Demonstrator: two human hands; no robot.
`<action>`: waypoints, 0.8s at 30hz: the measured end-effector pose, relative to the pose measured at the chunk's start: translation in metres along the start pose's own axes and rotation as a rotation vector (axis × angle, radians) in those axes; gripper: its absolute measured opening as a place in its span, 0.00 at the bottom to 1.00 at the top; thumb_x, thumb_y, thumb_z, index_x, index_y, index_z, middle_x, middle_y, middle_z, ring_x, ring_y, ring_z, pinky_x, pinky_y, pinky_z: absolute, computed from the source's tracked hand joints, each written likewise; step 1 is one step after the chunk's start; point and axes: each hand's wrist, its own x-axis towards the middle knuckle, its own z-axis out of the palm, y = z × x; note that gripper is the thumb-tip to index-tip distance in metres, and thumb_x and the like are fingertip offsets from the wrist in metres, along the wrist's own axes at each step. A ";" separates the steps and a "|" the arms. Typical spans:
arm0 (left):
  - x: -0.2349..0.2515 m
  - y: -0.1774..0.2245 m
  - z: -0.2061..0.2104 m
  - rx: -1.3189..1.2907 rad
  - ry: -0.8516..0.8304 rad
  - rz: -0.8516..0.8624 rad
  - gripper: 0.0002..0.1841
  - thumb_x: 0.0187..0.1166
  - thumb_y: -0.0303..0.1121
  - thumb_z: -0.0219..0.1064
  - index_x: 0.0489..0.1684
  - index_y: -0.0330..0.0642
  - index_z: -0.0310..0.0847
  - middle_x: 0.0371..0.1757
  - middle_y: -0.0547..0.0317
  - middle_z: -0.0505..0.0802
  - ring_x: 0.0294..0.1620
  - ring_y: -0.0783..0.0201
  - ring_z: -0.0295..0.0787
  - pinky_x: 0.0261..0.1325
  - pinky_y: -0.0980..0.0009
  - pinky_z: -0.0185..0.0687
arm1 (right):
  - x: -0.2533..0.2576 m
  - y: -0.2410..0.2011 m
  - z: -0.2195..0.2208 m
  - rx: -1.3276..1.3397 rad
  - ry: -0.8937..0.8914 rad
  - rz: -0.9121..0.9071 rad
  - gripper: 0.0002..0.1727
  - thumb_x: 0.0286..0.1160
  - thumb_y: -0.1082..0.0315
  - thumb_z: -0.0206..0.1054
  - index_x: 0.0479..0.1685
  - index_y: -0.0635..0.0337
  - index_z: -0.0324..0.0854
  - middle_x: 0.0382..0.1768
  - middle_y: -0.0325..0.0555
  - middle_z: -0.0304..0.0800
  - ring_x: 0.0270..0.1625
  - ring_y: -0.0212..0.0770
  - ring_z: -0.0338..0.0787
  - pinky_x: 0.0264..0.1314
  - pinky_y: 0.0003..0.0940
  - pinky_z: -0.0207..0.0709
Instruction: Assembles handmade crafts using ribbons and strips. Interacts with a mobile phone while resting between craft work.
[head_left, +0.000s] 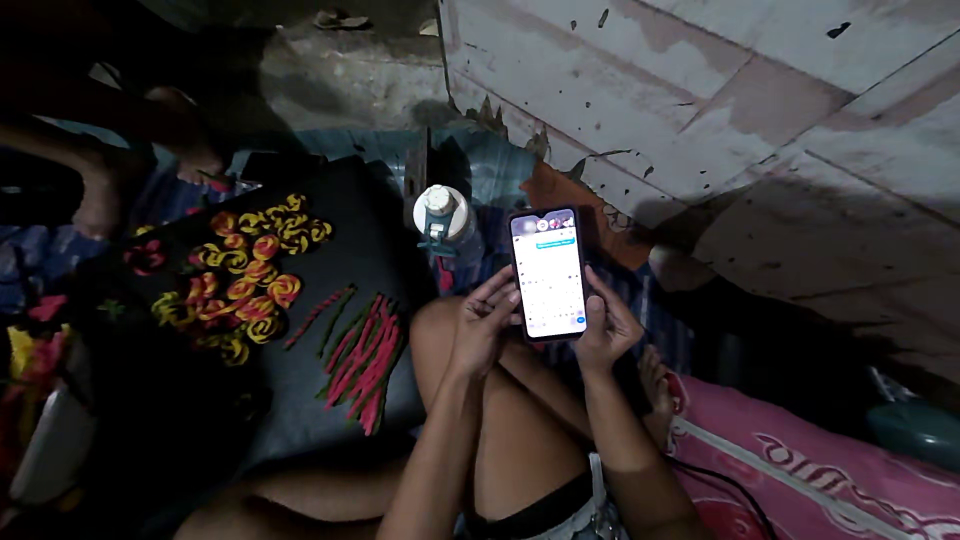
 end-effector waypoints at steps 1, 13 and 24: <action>0.000 0.000 0.000 -0.008 -0.005 0.004 0.19 0.82 0.16 0.57 0.70 0.32 0.78 0.49 0.57 0.97 0.44 0.67 0.96 0.48 0.71 0.93 | 0.000 -0.001 0.000 0.003 -0.002 0.002 0.18 0.86 0.63 0.62 0.57 0.69 0.90 0.42 0.32 0.97 0.41 0.14 0.89 0.50 0.15 0.84; -0.002 -0.001 -0.005 -0.095 -0.043 0.034 0.19 0.81 0.16 0.55 0.67 0.37 0.81 0.49 0.59 0.98 0.44 0.68 0.97 0.49 0.71 0.93 | 0.003 -0.010 0.001 0.026 -0.052 0.012 0.20 0.85 0.57 0.64 0.65 0.61 0.87 0.44 0.26 0.96 0.43 0.13 0.89 0.51 0.14 0.84; -0.002 -0.002 -0.003 -0.025 0.019 0.067 0.19 0.82 0.17 0.56 0.70 0.32 0.80 0.49 0.58 0.98 0.45 0.69 0.96 0.52 0.72 0.92 | 0.040 -0.041 -0.016 0.144 -0.533 0.452 0.20 0.86 0.64 0.56 0.65 0.70 0.78 0.50 0.29 0.92 0.51 0.17 0.90 0.58 0.19 0.86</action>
